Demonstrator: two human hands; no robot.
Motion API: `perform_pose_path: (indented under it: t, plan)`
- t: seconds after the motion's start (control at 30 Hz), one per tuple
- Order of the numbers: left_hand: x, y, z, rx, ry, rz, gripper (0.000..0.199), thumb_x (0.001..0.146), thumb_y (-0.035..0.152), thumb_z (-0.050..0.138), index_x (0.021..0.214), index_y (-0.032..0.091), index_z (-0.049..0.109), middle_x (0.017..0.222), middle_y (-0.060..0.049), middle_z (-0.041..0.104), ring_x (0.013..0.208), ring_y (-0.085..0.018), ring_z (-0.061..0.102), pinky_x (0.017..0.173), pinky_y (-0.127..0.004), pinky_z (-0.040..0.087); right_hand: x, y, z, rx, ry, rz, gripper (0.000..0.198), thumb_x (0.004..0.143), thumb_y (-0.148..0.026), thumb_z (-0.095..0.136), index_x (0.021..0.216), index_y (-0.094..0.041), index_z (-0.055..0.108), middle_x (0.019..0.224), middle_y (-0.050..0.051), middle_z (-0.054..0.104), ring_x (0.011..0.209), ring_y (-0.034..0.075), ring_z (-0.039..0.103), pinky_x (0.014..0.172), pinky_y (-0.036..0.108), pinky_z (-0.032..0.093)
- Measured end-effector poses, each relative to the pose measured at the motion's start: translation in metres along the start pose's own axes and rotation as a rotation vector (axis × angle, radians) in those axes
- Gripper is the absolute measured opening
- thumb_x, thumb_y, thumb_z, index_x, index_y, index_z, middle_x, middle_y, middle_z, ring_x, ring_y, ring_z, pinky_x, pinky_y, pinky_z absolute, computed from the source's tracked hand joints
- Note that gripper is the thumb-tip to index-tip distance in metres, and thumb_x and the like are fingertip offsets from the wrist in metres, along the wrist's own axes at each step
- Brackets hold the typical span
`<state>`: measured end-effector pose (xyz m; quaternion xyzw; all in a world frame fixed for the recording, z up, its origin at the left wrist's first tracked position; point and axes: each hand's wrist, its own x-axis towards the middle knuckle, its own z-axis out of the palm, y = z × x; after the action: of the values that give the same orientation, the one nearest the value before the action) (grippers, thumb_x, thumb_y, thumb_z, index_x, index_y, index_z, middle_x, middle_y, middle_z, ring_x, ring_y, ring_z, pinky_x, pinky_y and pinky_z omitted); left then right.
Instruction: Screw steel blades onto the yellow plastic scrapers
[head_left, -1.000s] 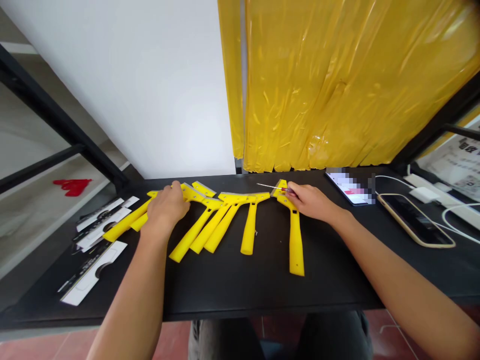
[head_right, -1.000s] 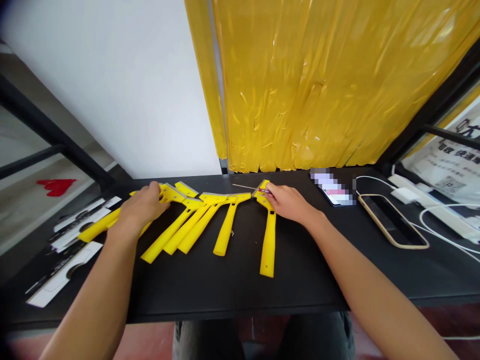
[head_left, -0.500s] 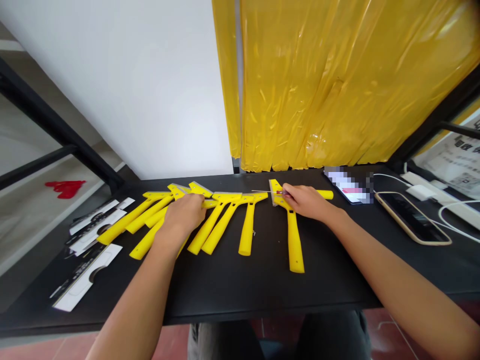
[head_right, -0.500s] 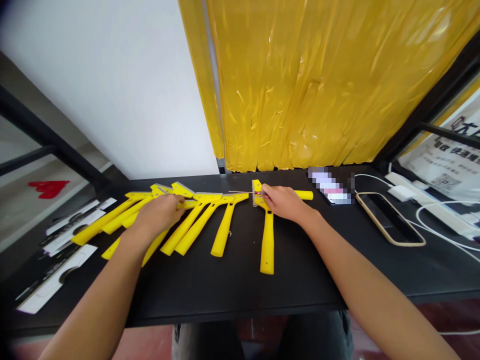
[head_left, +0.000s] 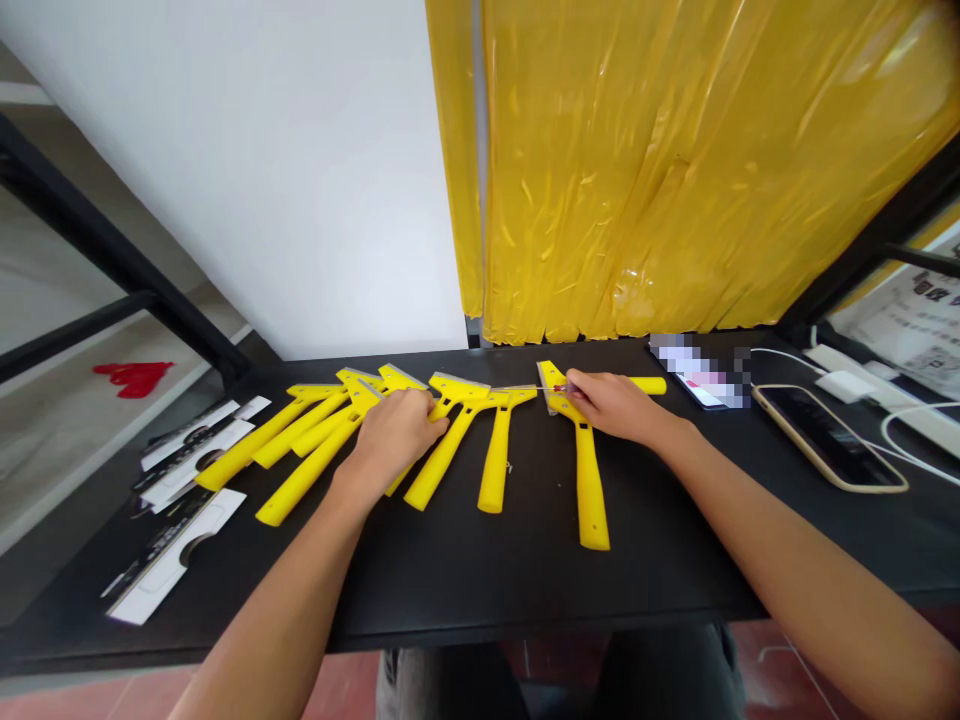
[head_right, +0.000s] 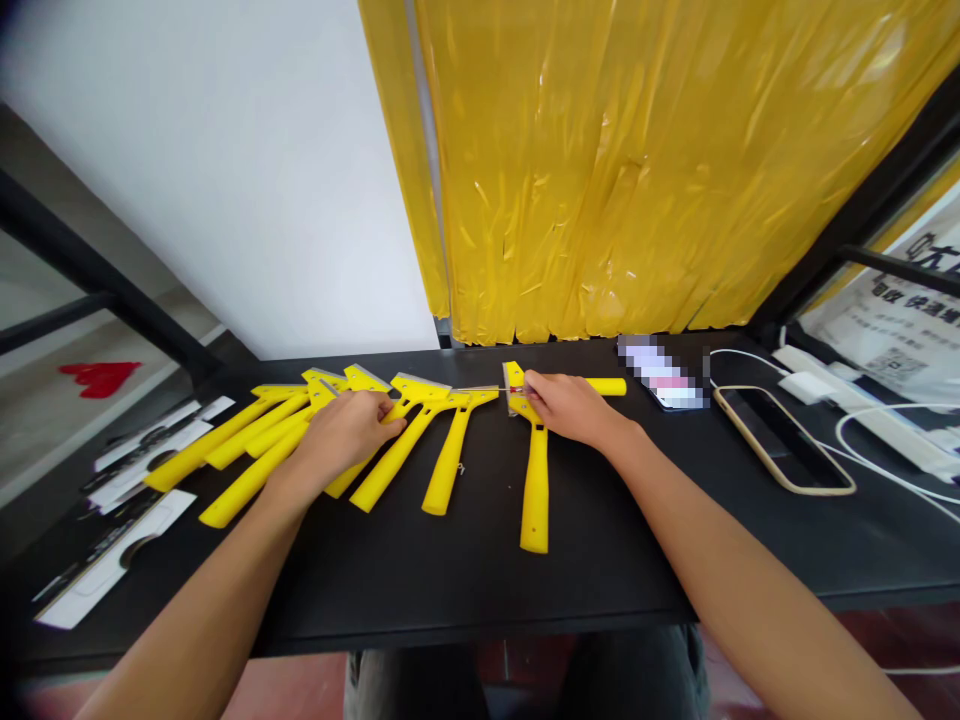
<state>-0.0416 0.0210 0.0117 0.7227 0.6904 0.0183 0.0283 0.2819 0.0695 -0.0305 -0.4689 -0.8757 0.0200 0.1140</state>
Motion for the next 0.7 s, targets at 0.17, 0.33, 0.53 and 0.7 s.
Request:
perform_pose_path:
  t: [0.17, 0.33, 0.53, 0.7]
  plan:
    - [-0.001, 0.002, -0.007, -0.058, 0.017, -0.021, 0.020, 0.084, 0.043, 0.061, 0.081, 0.024, 0.064, 0.087, -0.007, 0.072, 0.084, -0.026, 0.066, 0.061, -0.032, 0.038, -0.001, 0.003, -0.003, -0.016, -0.006, 0.000, 0.009, 0.098, -0.026, 0.041, 0.092, -0.022, 0.047, 0.090, 0.006, 0.069, 0.074, 0.020, 0.061, 0.059, 0.029, 0.025]
    - [-0.003, 0.003, -0.009, -0.047, 0.052, -0.011, 0.019, 0.083, 0.041, 0.060, 0.078, 0.023, 0.060, 0.079, -0.005, 0.069, 0.077, -0.026, 0.064, 0.057, -0.032, 0.033, -0.001, 0.006, -0.003, -0.076, 0.002, 0.002, 0.009, 0.098, -0.026, 0.041, 0.093, -0.022, 0.047, 0.090, 0.006, 0.067, 0.071, 0.020, 0.058, 0.057, 0.030, 0.021]
    - [-0.007, 0.009, -0.012, -0.067, 0.084, -0.005, 0.020, 0.088, 0.037, 0.050, 0.077, 0.023, 0.060, 0.075, -0.006, 0.067, 0.072, -0.026, 0.062, 0.055, -0.032, 0.032, -0.001, -0.008, -0.011, -0.052, 0.216, 0.091, 0.033, 0.094, -0.052, 0.053, 0.081, -0.021, 0.047, 0.088, 0.007, 0.060, 0.077, 0.020, 0.054, 0.056, 0.029, 0.023]
    - [-0.014, 0.017, -0.015, -0.135, 0.159, 0.033, 0.022, 0.092, 0.038, 0.046, 0.080, 0.022, 0.056, 0.071, -0.005, 0.063, 0.070, -0.025, 0.061, 0.056, -0.031, 0.033, -0.004, -0.031, -0.022, 0.169, 0.338, 0.049, 0.044, 0.101, -0.051, 0.040, 0.071, -0.021, 0.051, 0.082, 0.006, 0.057, 0.076, 0.019, 0.053, 0.063, 0.031, 0.033]
